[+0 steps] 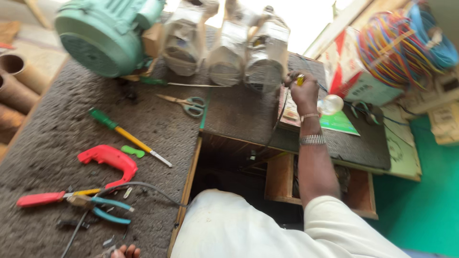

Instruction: The person uses a yellow screwdriver to tighten screws on a small electrical component connected to a red fan housing. The person repeatedly plugs and unplugs a power cord into a wall socket to test the connection while adjusting the component.

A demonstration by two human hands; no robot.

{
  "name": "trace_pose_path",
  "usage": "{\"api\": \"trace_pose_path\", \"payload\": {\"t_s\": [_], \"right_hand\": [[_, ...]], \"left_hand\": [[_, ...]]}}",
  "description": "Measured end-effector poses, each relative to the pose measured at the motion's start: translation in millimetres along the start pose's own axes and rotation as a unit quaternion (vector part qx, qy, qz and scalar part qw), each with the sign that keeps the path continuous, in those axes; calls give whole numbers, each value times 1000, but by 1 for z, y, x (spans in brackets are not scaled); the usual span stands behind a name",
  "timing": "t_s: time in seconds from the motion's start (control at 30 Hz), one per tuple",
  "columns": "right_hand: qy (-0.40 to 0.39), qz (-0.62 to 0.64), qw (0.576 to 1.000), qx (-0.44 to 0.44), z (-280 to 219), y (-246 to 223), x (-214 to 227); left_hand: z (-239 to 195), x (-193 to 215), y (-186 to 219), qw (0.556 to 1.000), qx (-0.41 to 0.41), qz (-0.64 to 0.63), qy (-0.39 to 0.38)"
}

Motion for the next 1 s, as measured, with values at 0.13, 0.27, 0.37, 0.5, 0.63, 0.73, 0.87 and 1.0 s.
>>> {"api": "trace_pose_path", "payload": {"t_s": [0.13,0.27,0.37,0.5,0.63,0.73,0.87,1.0], "right_hand": [[-189,-187,955,130,-37,-62,-80],[-236,-359,896,114,-51,-61,-145],[-256,-370,892,44,-49,-40,-157],[-240,-353,896,118,-56,-38,-164],[-299,-273,903,142,-61,-34,-165],[-364,-291,877,119,-49,-41,-168],[-459,-309,814,177,-38,-65,-186],[-513,-334,774,163,-31,-77,-193]], "left_hand": [[-19,-15,18,991,10,-87,-98],[-68,-25,49,980,41,-144,-128],[-83,-51,79,977,51,-157,-135],[-101,-57,102,983,76,-130,-102],[-109,-62,104,972,108,-181,-105],[-105,-58,104,976,90,-184,-79],[-103,-49,100,979,69,-189,-47],[-110,-44,102,980,56,-190,-21]]}}
Point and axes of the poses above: each hand's wrist, its own z-axis towards the middle knuckle, its own x-axis out of the back of the hand, y = z × x, the point moved 9 cm from there along z, towards the middle knuckle, and after that the axes turned 4 degrees about -y, right-handed, at the moved point
